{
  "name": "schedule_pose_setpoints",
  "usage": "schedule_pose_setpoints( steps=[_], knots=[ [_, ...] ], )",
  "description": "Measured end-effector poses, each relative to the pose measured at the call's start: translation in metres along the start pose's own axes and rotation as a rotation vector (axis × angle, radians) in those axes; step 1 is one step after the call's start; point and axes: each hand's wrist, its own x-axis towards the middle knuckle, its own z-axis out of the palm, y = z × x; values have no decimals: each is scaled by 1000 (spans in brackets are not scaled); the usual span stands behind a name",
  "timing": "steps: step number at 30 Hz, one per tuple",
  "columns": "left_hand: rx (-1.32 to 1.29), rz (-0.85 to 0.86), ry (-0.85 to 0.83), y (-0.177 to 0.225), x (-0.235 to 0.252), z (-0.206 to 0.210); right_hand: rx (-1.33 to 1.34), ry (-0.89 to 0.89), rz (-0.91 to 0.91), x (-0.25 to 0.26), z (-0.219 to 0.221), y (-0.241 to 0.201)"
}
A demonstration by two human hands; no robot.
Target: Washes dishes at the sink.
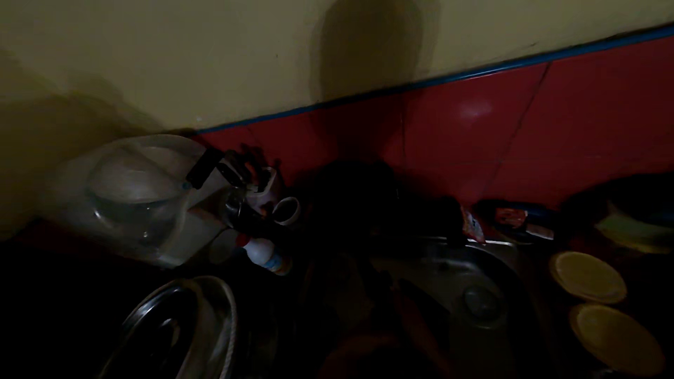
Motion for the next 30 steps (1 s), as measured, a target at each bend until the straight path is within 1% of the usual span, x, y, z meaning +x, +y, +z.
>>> schedule_pose_setpoints(
  steps=[3,4,5,8,11,14,15,18,20,22,24,25,27,28,30],
  knots=[
    [19,-42,83,1,0,-7,69,-214,-55,-4,-13,1],
    [14,-33,79,-1,2,-10,83,-279,-95,-4,-19,5],
    [9,-30,64,-2,5,-12,87,-305,-128,-3,-23,8],
    [55,-63,86,-1,5,-9,119,-233,-186,-2,-20,14],
    [170,-37,95,-2,12,-4,96,-70,-198,0,-12,15],
    [149,-20,81,5,9,6,50,33,-191,2,-7,19],
    [138,-27,86,9,8,9,62,19,-186,1,-9,17],
    [126,-69,115,14,6,6,166,-151,-126,-10,-18,1],
    [133,-84,116,14,9,4,168,-218,-148,-11,-24,0],
    [126,-68,102,12,12,2,143,-208,-175,-6,-26,3],
    [150,-9,44,7,18,-1,116,-110,-168,-3,-24,5],
    [135,11,11,3,19,-1,124,-38,-158,-1,-22,10],
    [55,37,19,-2,19,2,206,108,-93,5,-17,18],
    [27,45,47,-2,22,4,231,143,-38,6,-14,14],
    [26,79,89,-5,33,7,172,119,109,-1,-10,-2]
  ],
)
